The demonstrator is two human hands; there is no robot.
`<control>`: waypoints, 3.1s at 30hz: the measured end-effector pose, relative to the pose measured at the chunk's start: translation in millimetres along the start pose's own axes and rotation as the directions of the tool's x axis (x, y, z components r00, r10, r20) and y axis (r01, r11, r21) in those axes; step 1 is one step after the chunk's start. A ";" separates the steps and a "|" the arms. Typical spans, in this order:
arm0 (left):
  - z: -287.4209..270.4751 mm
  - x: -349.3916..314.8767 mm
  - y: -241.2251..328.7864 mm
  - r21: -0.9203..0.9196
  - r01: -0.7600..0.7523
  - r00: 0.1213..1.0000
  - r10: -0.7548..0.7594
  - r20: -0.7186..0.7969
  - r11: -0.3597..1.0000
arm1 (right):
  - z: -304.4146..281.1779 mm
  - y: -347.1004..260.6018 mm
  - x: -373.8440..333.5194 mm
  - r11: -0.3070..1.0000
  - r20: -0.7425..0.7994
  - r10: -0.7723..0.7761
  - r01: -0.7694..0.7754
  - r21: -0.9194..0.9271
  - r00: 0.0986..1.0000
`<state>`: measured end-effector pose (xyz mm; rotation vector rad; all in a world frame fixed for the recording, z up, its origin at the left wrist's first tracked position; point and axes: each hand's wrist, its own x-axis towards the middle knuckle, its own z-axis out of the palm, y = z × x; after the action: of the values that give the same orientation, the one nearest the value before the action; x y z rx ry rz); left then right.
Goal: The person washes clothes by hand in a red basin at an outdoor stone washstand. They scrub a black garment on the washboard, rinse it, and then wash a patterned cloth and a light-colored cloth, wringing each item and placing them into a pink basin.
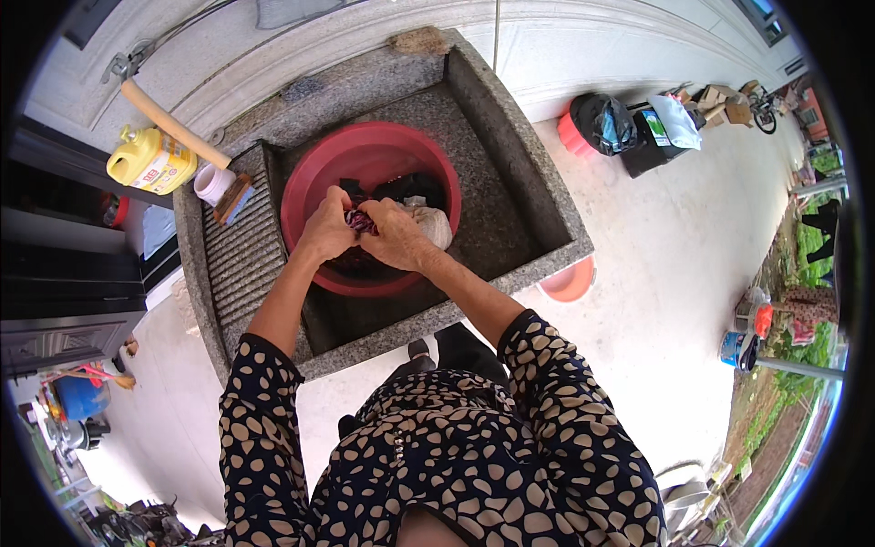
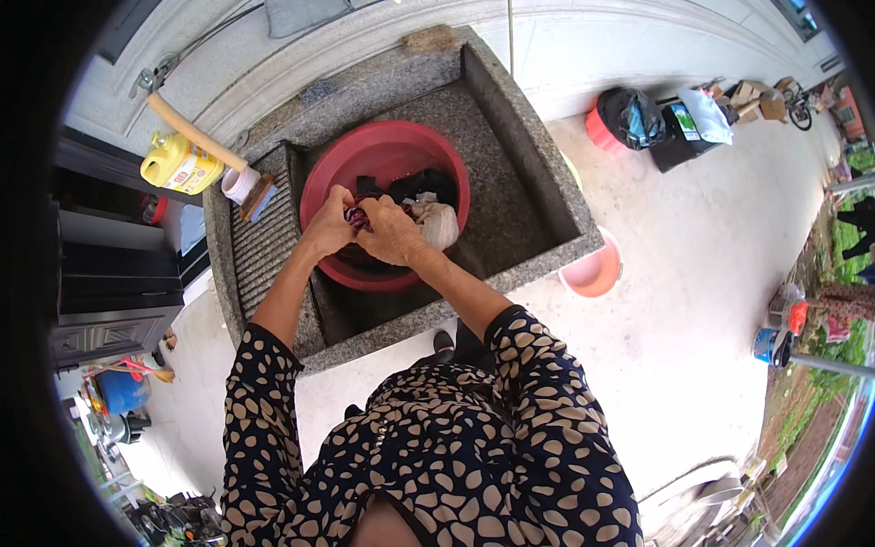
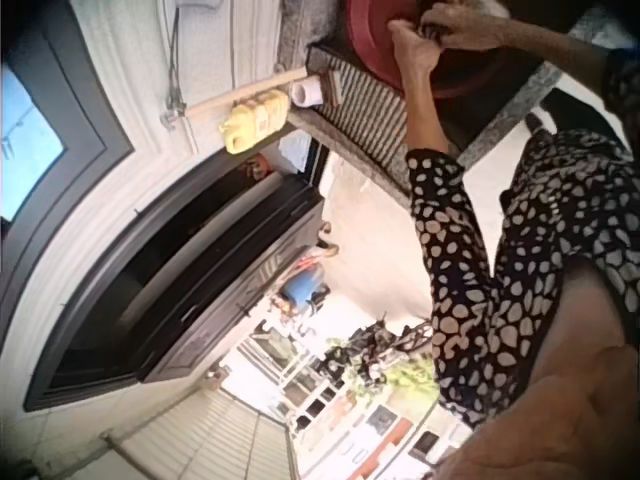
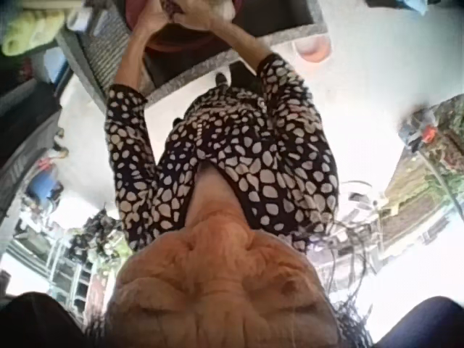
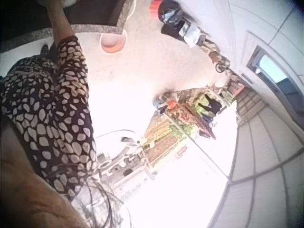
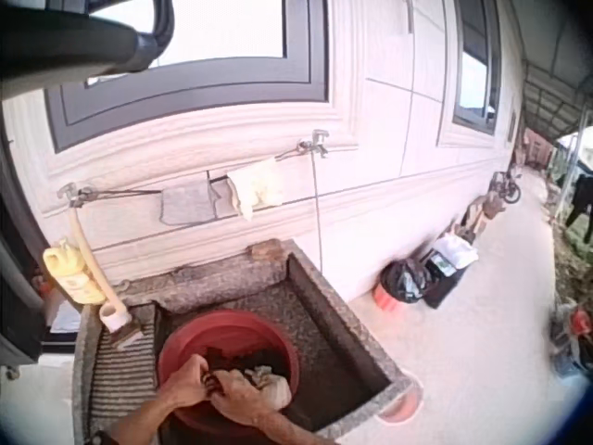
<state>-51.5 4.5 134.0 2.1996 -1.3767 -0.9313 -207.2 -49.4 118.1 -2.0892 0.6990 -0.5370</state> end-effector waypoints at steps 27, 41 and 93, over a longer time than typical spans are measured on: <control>226.6 -91.1 208.5 -0.880 0.399 0.906 0.037 0.422 0.258 | -148.7 36.1 -309.9 0.633 -0.503 0.616 -0.001 0.774 0.606; 408.3 -61.1 303.5 -0.421 -0.157 0.866 0.330 0.377 0.893 | -256.1 209.8 -421.0 0.505 -0.269 0.779 -0.312 0.805 0.567; 349.0 -149.3 388.8 -0.663 0.567 0.385 0.869 -0.312 -0.489 | -309.5 378.5 -495.0 0.091 -0.154 0.904 0.172 0.981 0.400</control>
<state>-592.1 -26.5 179.6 -0.6593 -0.4469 -1.7887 -871.2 -94.1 -84.8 -0.1168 1.0894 -1.1994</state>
